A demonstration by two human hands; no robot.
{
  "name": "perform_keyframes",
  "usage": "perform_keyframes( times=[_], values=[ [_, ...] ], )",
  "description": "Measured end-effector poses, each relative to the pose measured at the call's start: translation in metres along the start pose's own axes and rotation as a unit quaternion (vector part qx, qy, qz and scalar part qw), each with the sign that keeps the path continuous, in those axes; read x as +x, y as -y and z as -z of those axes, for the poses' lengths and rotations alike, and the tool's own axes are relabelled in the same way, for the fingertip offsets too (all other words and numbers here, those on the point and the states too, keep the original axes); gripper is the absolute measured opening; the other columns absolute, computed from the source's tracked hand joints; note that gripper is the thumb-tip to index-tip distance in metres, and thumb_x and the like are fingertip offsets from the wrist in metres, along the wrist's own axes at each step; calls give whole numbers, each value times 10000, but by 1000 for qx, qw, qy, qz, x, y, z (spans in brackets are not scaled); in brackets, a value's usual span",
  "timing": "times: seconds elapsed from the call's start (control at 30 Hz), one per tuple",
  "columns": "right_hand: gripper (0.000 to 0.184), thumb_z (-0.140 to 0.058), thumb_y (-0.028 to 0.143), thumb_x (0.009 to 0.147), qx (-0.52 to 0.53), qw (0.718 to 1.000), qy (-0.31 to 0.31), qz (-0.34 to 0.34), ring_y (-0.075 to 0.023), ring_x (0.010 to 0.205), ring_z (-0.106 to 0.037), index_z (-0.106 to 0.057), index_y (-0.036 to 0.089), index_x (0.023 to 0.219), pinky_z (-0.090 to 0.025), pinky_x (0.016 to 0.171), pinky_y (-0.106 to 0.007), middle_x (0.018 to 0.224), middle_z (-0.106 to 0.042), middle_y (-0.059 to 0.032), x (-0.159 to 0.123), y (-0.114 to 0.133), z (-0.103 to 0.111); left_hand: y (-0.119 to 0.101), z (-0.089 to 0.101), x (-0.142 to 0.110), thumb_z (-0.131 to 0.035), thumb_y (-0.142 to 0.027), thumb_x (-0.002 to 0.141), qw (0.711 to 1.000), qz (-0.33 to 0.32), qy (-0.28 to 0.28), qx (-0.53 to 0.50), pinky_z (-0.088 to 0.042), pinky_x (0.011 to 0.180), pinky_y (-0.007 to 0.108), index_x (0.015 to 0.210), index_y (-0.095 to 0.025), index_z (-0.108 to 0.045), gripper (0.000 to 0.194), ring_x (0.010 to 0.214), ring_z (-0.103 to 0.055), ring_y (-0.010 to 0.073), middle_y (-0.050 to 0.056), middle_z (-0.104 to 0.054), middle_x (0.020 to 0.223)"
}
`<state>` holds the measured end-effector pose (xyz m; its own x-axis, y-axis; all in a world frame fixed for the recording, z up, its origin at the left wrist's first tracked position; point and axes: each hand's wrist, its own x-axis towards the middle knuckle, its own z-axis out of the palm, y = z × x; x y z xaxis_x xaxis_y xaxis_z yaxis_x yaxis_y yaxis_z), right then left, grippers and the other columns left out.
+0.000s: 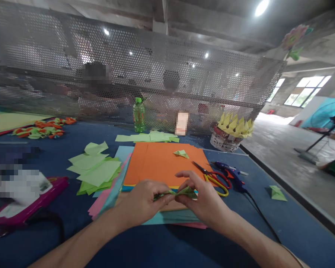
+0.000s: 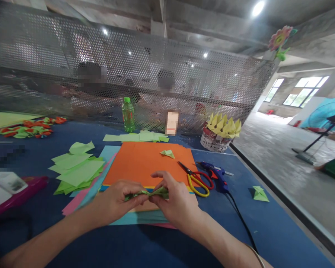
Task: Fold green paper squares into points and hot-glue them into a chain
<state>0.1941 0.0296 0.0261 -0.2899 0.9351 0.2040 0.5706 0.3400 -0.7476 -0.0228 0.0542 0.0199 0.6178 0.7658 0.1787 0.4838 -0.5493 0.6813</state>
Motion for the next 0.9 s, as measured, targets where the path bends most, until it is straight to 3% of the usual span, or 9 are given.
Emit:
perform_keyframes(
  times=[0.27,0.4,0.53,0.8,0.9],
  values=[
    [450,-713,177,825,-13,1000,-2,20,-199,796,-726,-532,328,1208,-525,729,-300,847,-762,35,-1,1,-3,-2,0,2,-579,-337,898,998,53,0,-35,-313,584,236,764,-169,-660,229,649,-493,127,-27,-534,682],
    [469,-702,180,839,-9,998,0,54,-194,755,-720,-513,299,1251,-506,654,-266,835,-756,7,-1,1,-4,-5,3,2,-584,-342,860,993,92,10,-76,-297,565,240,746,-157,-690,242,648,-465,132,-22,-504,650],
    [506,-717,229,840,-26,999,5,34,-162,680,-684,-494,286,1291,-464,593,-228,794,-720,26,0,0,-4,-3,5,2,-590,-346,827,982,129,30,-135,-265,522,240,715,-137,-696,260,575,-381,112,-34,-429,586],
    [509,-718,240,820,28,999,29,-14,-127,607,-616,-518,283,1286,-393,542,-207,738,-645,60,-2,-4,-3,6,11,2,-654,-504,845,956,155,93,-230,-252,510,244,700,-153,-669,380,535,-318,101,-38,-421,589],
    [504,-720,253,816,55,997,43,-44,-123,585,-579,-523,271,1279,-372,533,-213,697,-610,70,-1,-4,0,8,15,2,-613,-630,866,953,163,83,-243,-234,503,258,557,-180,-516,554,508,-238,101,-55,-288,550]
  ],
)
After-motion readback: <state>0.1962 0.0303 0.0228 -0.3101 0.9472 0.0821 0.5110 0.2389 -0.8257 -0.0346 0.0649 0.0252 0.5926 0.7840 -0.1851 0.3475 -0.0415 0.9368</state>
